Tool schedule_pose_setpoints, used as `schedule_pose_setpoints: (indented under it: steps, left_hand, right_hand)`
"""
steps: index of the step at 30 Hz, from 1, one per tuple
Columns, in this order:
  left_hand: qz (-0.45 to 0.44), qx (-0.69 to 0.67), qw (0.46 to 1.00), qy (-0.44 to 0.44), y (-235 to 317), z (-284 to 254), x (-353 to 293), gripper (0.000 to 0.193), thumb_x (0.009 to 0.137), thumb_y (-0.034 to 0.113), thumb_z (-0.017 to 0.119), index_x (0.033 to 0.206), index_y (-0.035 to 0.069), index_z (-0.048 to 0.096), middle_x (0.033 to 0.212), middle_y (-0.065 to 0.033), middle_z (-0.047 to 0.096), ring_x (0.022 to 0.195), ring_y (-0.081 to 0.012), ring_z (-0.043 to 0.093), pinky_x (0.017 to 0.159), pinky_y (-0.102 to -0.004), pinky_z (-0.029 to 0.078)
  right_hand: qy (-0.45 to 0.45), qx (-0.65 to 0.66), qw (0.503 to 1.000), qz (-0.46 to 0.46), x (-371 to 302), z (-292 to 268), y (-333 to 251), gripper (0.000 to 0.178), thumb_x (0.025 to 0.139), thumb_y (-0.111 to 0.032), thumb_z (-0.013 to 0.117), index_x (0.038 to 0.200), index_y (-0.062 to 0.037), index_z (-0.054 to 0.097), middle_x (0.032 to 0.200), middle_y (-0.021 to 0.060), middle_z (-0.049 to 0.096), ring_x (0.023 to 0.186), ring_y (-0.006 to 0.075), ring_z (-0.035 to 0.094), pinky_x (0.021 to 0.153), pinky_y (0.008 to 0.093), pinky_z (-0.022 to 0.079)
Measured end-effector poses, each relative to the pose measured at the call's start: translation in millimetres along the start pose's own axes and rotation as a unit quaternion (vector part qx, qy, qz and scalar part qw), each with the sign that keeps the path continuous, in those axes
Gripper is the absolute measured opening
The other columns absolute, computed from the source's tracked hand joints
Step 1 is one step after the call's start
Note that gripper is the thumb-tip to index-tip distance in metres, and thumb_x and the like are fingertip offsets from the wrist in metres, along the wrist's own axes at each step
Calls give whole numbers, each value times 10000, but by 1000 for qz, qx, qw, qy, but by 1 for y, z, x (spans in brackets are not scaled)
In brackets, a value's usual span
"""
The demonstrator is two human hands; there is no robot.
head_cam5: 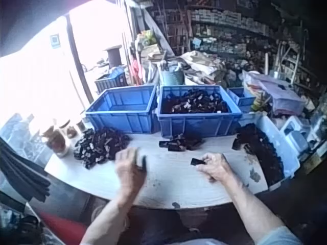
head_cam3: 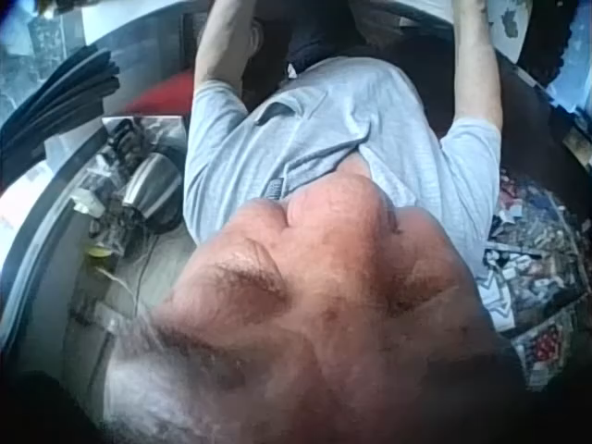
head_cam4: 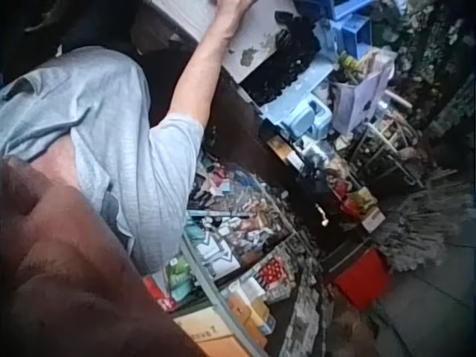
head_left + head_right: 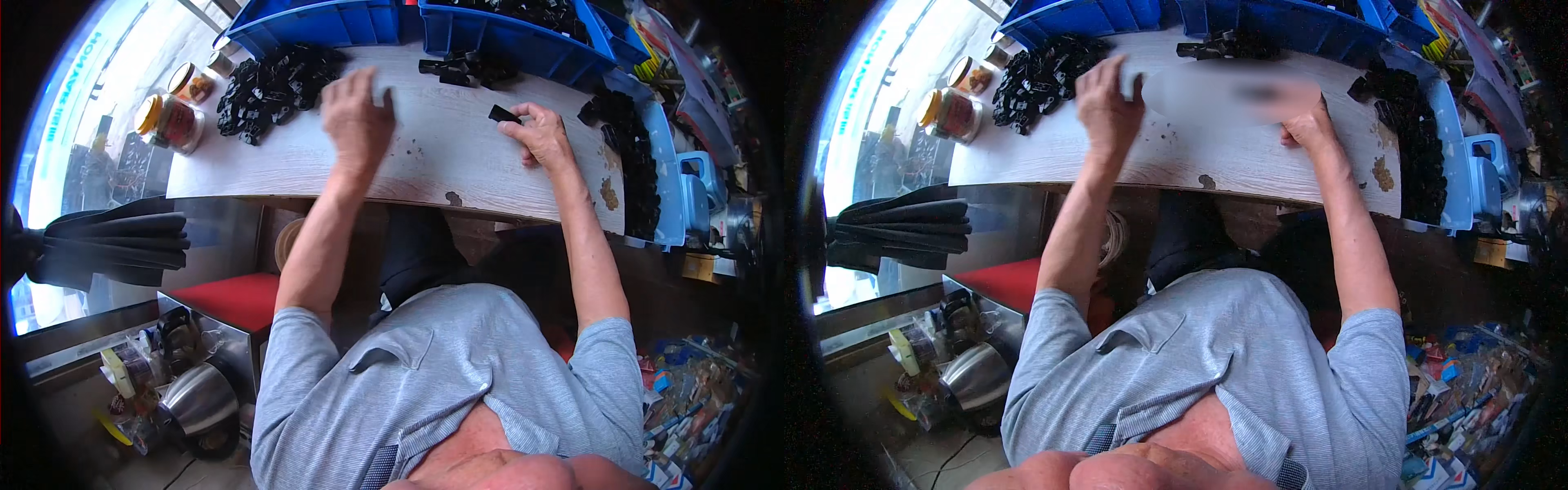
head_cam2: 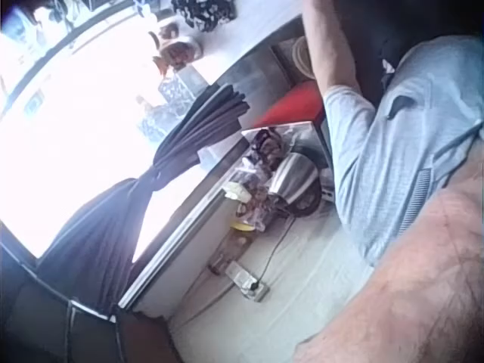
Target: Assembling small black plastic components on a workbench by taking them from bins and joining them together.
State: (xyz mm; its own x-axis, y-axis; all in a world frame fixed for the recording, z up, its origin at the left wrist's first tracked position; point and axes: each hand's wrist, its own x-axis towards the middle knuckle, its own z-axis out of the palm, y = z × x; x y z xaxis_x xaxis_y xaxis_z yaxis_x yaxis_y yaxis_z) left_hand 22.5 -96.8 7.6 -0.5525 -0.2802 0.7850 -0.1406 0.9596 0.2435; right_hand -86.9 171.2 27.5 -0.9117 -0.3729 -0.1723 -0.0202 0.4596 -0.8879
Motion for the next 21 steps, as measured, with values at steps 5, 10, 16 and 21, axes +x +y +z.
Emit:
schedule_pose_setpoints:
  steps: [5, 10, 16, 21]
  left_hand:
    - [-64, 119, 976, -172, -52, -12, -9, 260, 902, 245, 650, 1132, 134, 698, 1110, -80, 707, 1039, -336, 629, 891, -435, 517]
    - [7, 85, 967, -239, -31, -13, -17, 371, 871, 127, 636, 1242, 124, 642, 1196, -101, 676, 1122, -342, 596, 922, -437, 497]
    - [81, -36, 967, -240, -3, -19, -28, 534, 792, 6, 640, 1317, 74, 570, 1271, -115, 641, 1181, -339, 571, 987, -447, 436]
    - [66, -74, 966, -238, 10, -13, -25, 497, 764, 38, 690, 1254, 68, 614, 1182, -113, 692, 1111, -331, 617, 951, -430, 491]
  right_hand:
    - [8, 23, 1000, 2, 4, -1, -1, 472, 783, -232, 820, 1137, 14, 630, 591, -4, 556, 406, 75, 489, 354, 247, 384]
    - [33, 168, 983, 61, 6, -10, 2, 406, 806, -235, 810, 1100, -27, 624, 554, -16, 526, 424, 94, 543, 411, 267, 514]
    - [184, 211, 955, 94, 29, -68, 26, 424, 791, -198, 821, 1140, -34, 645, 643, 46, 580, 488, 163, 602, 465, 346, 580]
    - [275, 190, 940, 75, 32, -86, 23, 416, 815, -196, 804, 1186, -73, 662, 597, 35, 518, 506, 175, 590, 511, 352, 596]
